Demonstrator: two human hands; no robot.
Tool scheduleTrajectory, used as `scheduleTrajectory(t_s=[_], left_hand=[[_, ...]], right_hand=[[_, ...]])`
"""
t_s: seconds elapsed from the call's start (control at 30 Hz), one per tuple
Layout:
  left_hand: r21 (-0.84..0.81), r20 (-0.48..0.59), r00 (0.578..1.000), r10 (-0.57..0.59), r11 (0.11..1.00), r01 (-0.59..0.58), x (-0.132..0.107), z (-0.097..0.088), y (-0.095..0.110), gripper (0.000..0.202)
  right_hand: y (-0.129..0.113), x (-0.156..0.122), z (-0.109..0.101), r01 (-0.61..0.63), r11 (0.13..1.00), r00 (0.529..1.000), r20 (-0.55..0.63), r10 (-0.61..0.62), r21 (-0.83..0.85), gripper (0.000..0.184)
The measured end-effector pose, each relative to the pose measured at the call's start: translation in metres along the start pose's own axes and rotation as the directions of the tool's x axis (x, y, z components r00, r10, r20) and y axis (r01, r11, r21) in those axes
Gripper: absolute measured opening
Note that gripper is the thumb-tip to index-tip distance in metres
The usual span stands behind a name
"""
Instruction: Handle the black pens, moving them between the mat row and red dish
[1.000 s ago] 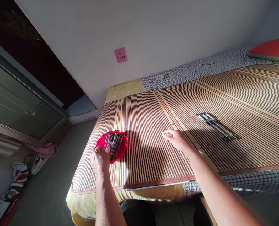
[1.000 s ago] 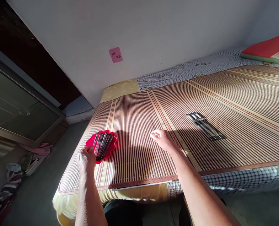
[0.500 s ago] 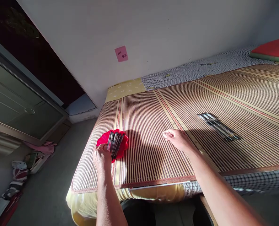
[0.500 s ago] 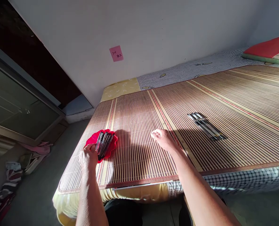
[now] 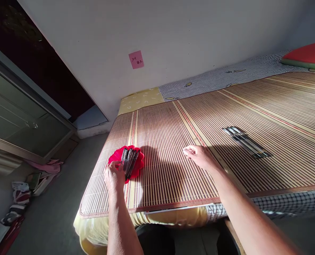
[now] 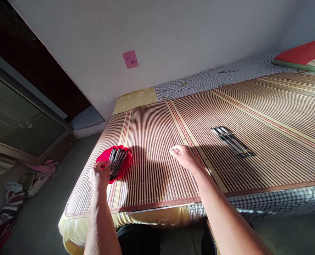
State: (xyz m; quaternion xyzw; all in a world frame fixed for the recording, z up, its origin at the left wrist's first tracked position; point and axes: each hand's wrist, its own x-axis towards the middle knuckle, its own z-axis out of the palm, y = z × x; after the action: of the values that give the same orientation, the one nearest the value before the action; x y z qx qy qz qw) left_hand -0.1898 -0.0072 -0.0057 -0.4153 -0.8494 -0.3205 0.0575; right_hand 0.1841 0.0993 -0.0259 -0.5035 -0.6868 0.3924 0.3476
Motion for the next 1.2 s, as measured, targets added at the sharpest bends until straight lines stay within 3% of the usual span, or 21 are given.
scheduleTrajectory(t_s=[0.4, 0.83, 1.2], left_hand=[[0.01, 0.0, 1.0, 0.022, 1.0, -0.022, -0.002, -0.007, 0.007, 0.019], [0.034, 0.025, 0.999, 0.029, 0.999, -0.03, -0.003, -0.007, 0.006, 0.028], [0.06, 0.037, 0.999, -0.013, 0.998, 0.01, -0.004, -0.009, 0.01, 0.018]], right_hand=[[0.017, 0.006, 0.008, 0.036, 0.998, 0.999, -0.037, -0.034, 0.05, 0.018], [0.014, 0.005, 0.007, -0.003, 0.999, 1.0, -0.018, 0.004, 0.047, 0.018], [0.014, 0.006, 0.007, -0.001, 0.998, 1.0, -0.026, 0.003, 0.058, 0.018]])
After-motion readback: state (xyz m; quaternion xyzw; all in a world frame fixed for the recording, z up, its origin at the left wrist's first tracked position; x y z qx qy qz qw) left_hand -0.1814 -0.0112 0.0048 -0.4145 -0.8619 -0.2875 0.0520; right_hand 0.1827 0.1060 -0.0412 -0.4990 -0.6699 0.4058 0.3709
